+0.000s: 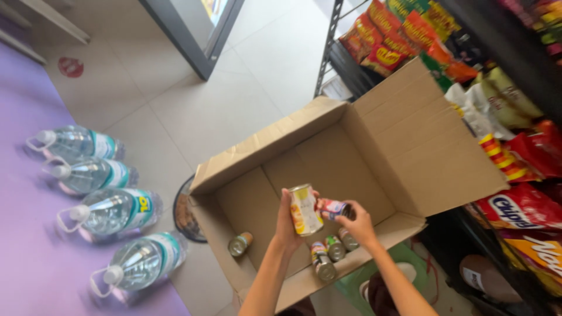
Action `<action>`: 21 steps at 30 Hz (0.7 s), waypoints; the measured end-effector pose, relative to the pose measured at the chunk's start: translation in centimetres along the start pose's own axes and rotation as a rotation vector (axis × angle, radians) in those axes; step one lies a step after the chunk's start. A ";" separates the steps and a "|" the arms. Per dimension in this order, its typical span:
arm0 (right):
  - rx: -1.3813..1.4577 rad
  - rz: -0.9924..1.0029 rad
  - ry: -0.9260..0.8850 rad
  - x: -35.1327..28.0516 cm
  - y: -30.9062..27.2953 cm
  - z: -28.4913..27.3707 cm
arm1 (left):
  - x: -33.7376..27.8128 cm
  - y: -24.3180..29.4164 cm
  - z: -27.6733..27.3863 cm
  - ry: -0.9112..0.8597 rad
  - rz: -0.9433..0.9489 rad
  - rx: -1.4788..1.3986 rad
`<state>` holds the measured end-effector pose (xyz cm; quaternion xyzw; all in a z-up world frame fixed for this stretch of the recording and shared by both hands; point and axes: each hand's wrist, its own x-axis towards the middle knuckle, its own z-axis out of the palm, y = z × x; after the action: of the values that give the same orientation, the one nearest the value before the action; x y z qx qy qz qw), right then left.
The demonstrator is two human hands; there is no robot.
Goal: Transfer canned goods from a cardboard box on the floor to a grocery store shelf, then move and stack empty cardboard boxes.
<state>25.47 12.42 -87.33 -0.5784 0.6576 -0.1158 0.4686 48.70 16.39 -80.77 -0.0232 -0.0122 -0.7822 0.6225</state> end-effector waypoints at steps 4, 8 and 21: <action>0.558 -0.283 -0.128 -4.0 -7.4 -12.5 | 4.0 -0.3 14.0 0.379 -0.020 0.266; 0.995 -0.394 -0.238 -9.8 -14.4 -23.1 | 6.7 -2.3 22.8 0.469 -0.173 0.426; 1.084 -0.795 0.223 -22.9 -22.0 -42.6 | 14.1 -20.6 33.5 -0.022 -0.504 0.109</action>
<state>5.39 9.03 -38.24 -0.4441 0.2884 -0.6514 0.5433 26.19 8.90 -46.38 0.0056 -0.0663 -0.9104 0.4083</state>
